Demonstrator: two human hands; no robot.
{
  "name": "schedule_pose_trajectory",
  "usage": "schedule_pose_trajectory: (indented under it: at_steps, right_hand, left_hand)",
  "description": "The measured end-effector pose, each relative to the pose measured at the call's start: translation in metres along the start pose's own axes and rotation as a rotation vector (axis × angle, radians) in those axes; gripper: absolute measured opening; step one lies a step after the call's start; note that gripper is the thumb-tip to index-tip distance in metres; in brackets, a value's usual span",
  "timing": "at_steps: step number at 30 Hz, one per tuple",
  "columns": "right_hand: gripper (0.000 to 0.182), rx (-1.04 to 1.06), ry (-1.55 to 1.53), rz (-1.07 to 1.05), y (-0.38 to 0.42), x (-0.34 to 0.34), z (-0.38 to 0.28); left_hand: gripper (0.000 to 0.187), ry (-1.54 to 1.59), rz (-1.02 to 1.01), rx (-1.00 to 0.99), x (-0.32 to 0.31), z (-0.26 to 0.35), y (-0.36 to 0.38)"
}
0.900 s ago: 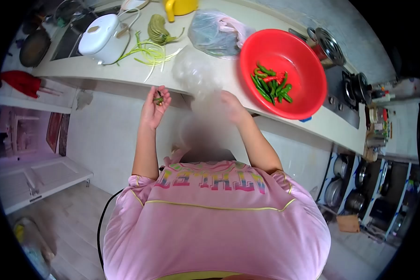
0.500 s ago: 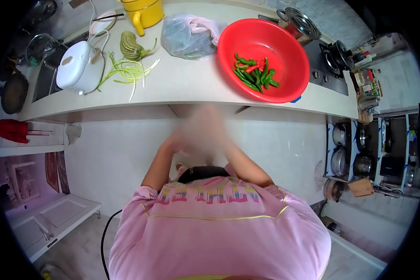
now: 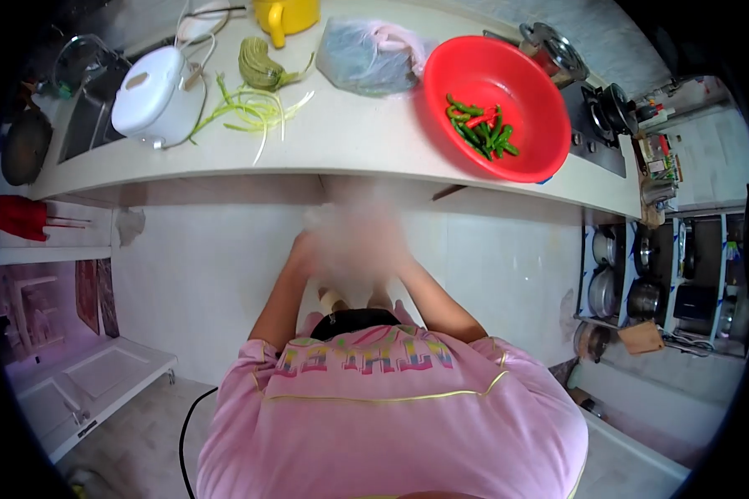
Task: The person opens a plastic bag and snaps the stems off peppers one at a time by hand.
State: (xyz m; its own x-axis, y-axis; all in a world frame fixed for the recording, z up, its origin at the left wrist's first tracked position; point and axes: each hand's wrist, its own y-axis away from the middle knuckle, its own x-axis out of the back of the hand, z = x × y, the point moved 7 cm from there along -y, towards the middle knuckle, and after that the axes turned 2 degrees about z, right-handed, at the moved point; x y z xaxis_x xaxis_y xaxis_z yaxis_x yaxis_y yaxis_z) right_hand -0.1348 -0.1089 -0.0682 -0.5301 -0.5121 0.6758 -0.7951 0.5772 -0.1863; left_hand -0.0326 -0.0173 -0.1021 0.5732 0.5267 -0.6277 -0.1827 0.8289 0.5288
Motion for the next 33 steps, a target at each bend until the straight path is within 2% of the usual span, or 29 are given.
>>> schedule_pose_trajectory:
  at_steps: [2, 4, 5, 8, 9, 10, 11, 13, 16, 18, 20, 22, 23, 26, 28, 30, 32, 33]
  right_hand:
    - [0.063, -0.039, 0.038, -0.109, 0.016, -0.023, 0.008]
    - [0.065, -0.160, -0.096, -0.204, 0.045, -0.059, 0.018]
    - [0.066, -0.216, -0.120, -0.222, 0.056, -0.063, 0.015]
    - [0.067, -0.379, -0.063, -0.197, 0.074, -0.068, 0.024]
    - [0.056, -0.345, -0.002, -0.122, 0.085, -0.076, 0.043]
    - [0.051, -0.407, 0.018, -0.108, 0.112, -0.103, 0.075]
    - [0.047, -0.452, 0.041, -0.076, 0.132, -0.136, 0.118]
    - [0.034, -0.609, 0.050, -0.062, 0.132, -0.147, 0.140]
    - [0.040, -0.599, -0.065, -0.069, 0.122, -0.179, 0.177]
    - [0.044, -0.575, -0.140, -0.064, 0.105, -0.199, 0.203]
    - [0.054, -0.506, -0.128, -0.100, 0.105, -0.236, 0.247]
    - [0.063, -0.603, -0.148, -0.164, 0.103, -0.270, 0.307]
    - [0.068, -0.656, -0.160, -0.198, 0.104, -0.284, 0.336]
    - [0.081, -0.836, -0.199, -0.300, 0.111, -0.312, 0.380]
    - [0.076, -0.940, -0.222, -0.349, 0.108, -0.317, 0.392]
    - [0.071, -0.987, -0.243, -0.371, 0.105, -0.315, 0.398]
    - [0.066, -1.009, -0.261, -0.366, 0.105, -0.308, 0.398]
    - [0.064, -1.019, -0.266, -0.355, 0.108, -0.305, 0.396]
  left_hand:
    - [0.029, 0.162, -0.044, 0.169, 0.028, -0.035, -0.017]
    - [0.031, 0.257, -0.010, 0.311, 0.059, -0.081, -0.032]
    - [0.034, 0.148, -0.225, 0.216, 0.088, -0.122, -0.055]
    - [0.034, 0.342, -0.146, 0.400, 0.087, -0.173, -0.049]
    - [0.036, 0.209, -0.055, 0.399, 0.086, -0.185, -0.049]
    - [0.037, 0.223, -0.035, 0.434, 0.088, -0.203, -0.045]
    - [0.038, 0.225, -0.025, 0.452, 0.093, -0.212, -0.055]
    - [0.043, 0.186, -0.071, 0.477, 0.102, -0.228, -0.072]
    - [0.045, 0.410, 0.001, 0.464, 0.128, -0.241, -0.106]
    - [0.048, 0.009, 0.002, 0.101, 0.178, -0.270, -0.162]
    - [0.051, 0.005, 0.014, 0.037, 0.206, -0.281, -0.188]
    - [0.052, 0.402, 0.025, 0.274, 0.216, -0.283, -0.191]
    - [0.046, 0.239, 0.214, 0.353, 0.244, -0.297, -0.201]
    - [0.038, 0.164, 0.435, 0.256, 0.274, -0.312, -0.210]
    - [0.035, -0.193, 0.172, -0.202, 0.266, -0.285, -0.219]
    - [0.033, -0.132, 0.131, -0.277, 0.267, -0.286, -0.229]
    - [0.032, 0.336, 0.324, 0.060, 0.282, -0.321, -0.234]
    - [0.032, 0.291, 0.354, 0.106, 0.285, -0.329, -0.233]
